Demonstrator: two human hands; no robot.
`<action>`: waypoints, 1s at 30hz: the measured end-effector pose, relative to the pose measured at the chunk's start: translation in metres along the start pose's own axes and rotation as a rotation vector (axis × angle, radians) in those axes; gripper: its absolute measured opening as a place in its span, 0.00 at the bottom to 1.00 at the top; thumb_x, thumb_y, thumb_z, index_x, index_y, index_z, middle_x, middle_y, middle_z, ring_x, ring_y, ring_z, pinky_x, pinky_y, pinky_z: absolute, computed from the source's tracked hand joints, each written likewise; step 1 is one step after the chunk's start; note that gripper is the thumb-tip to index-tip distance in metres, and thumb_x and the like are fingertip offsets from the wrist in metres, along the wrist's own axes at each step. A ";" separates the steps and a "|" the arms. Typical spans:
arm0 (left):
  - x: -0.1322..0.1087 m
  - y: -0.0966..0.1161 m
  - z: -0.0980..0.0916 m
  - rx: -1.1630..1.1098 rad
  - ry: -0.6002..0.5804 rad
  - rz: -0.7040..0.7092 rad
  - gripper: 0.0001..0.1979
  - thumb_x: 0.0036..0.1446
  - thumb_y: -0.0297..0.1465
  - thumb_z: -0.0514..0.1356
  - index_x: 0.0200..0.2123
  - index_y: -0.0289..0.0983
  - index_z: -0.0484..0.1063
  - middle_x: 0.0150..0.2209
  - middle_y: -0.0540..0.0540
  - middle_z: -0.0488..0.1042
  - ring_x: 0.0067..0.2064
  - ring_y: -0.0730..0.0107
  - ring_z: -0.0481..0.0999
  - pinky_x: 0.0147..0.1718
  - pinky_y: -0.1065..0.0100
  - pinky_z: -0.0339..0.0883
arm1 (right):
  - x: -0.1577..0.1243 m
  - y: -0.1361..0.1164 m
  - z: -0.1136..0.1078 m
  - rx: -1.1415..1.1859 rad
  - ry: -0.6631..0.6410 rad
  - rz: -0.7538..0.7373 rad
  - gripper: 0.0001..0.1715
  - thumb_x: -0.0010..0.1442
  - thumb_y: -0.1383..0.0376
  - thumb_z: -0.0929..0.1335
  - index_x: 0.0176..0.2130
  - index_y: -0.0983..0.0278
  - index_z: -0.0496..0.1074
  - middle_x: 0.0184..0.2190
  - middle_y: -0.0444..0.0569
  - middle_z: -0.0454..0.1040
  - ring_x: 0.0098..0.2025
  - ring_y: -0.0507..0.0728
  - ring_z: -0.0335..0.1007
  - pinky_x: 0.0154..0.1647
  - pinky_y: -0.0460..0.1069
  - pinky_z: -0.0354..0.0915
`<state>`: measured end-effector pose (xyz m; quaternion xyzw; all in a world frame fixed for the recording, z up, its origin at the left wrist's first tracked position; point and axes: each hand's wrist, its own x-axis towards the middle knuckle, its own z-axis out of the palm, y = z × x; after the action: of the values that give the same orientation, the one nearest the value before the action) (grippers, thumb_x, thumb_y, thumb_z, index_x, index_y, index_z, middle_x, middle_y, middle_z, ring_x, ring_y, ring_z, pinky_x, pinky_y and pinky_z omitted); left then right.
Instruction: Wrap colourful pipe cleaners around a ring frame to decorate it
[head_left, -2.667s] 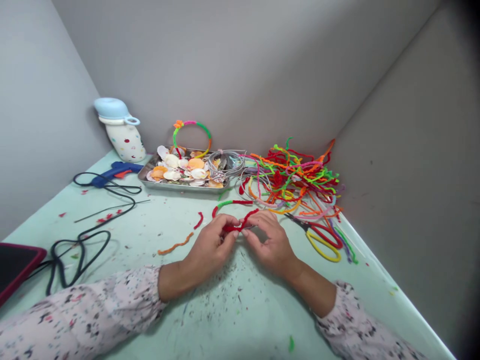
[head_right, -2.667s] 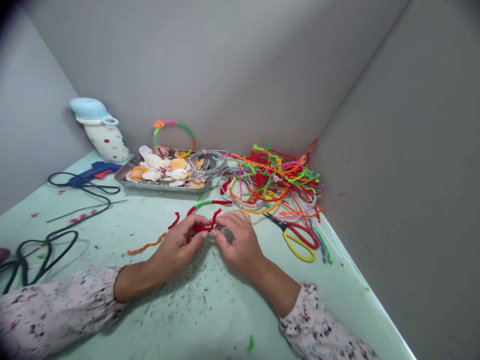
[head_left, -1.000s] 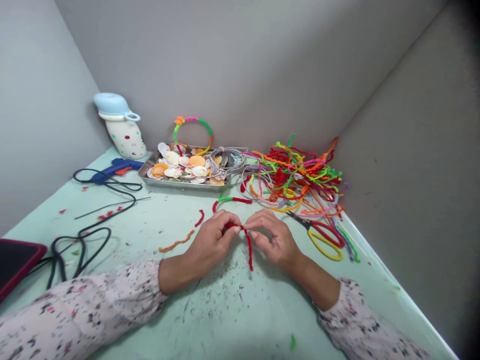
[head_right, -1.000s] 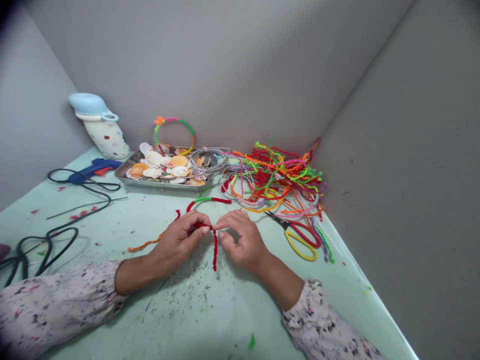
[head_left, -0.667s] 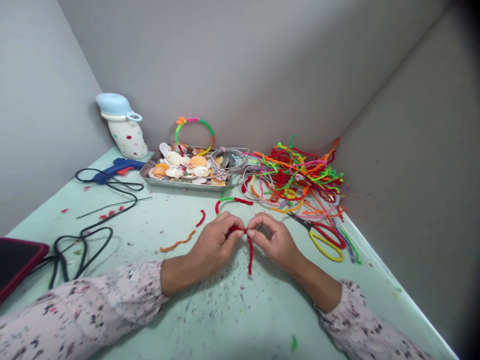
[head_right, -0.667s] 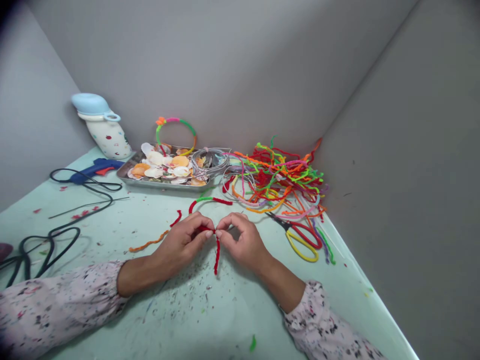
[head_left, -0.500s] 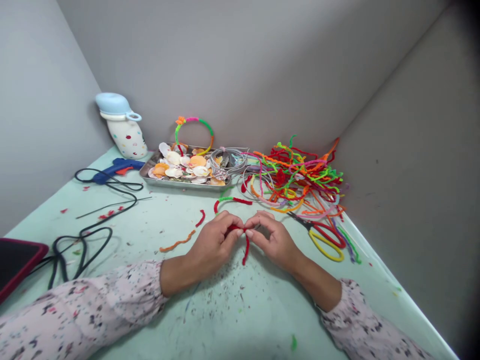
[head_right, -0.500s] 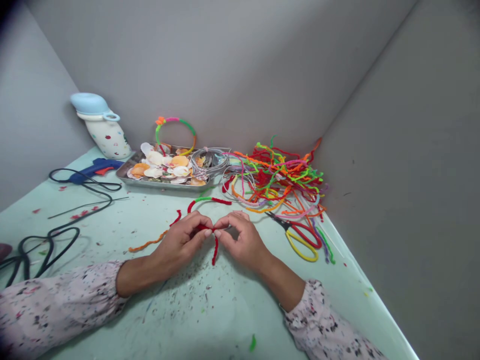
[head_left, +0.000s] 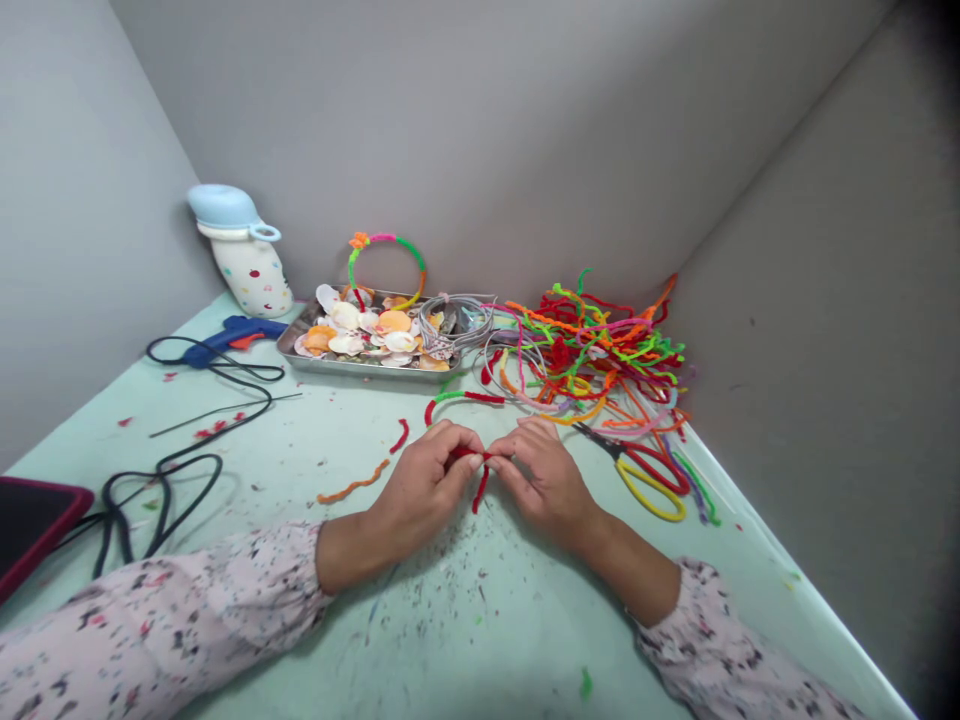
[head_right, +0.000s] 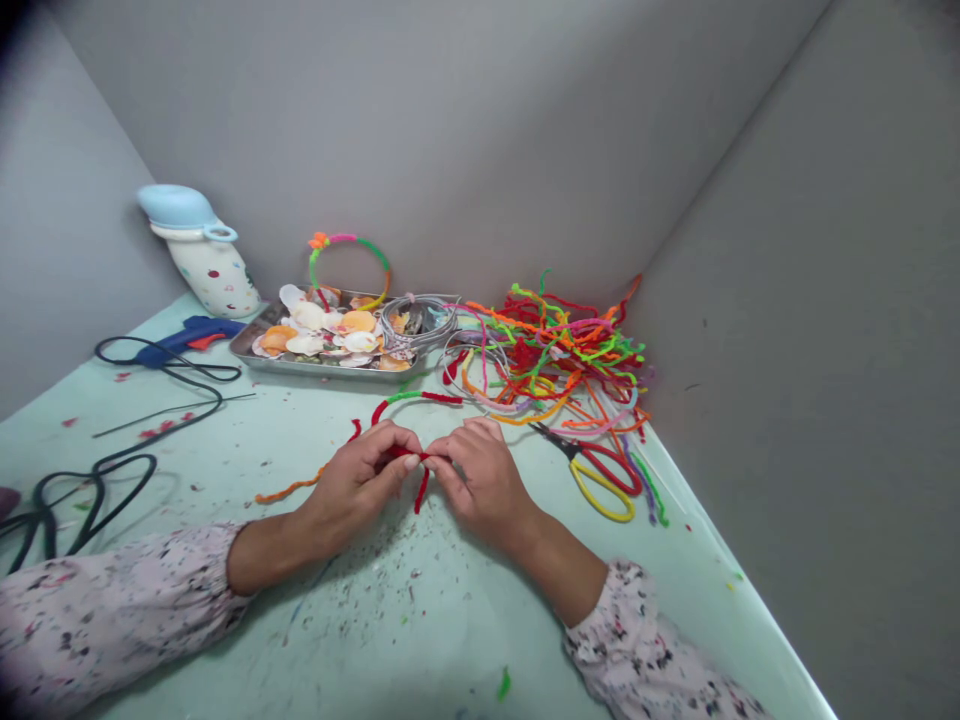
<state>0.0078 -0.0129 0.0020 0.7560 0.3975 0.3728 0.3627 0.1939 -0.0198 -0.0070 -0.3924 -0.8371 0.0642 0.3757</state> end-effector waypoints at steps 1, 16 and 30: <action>0.000 0.000 0.000 -0.003 -0.001 -0.005 0.05 0.61 0.28 0.54 0.36 0.36 0.70 0.34 0.48 0.71 0.36 0.70 0.70 0.36 0.69 0.62 | 0.000 0.000 0.000 -0.024 0.006 -0.021 0.06 0.64 0.66 0.63 0.37 0.62 0.69 0.28 0.45 0.71 0.33 0.55 0.64 0.50 0.56 0.58; 0.000 0.006 -0.001 -0.084 0.010 -0.009 0.07 0.61 0.31 0.54 0.35 0.35 0.69 0.30 0.49 0.70 0.32 0.71 0.68 0.30 0.70 0.61 | 0.001 0.000 -0.002 -0.117 0.063 -0.114 0.03 0.64 0.65 0.64 0.39 0.61 0.68 0.31 0.46 0.74 0.35 0.56 0.67 0.50 0.58 0.59; -0.002 0.005 -0.001 -0.086 0.016 -0.011 0.06 0.62 0.32 0.54 0.37 0.36 0.68 0.32 0.48 0.71 0.32 0.71 0.70 0.30 0.70 0.63 | 0.001 -0.006 -0.005 -0.246 0.084 -0.154 0.05 0.62 0.69 0.64 0.40 0.60 0.67 0.32 0.46 0.75 0.35 0.57 0.67 0.50 0.57 0.58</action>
<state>0.0078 -0.0164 0.0059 0.7346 0.3880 0.3934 0.3937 0.1935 -0.0239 -0.0007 -0.3725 -0.8498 -0.0843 0.3633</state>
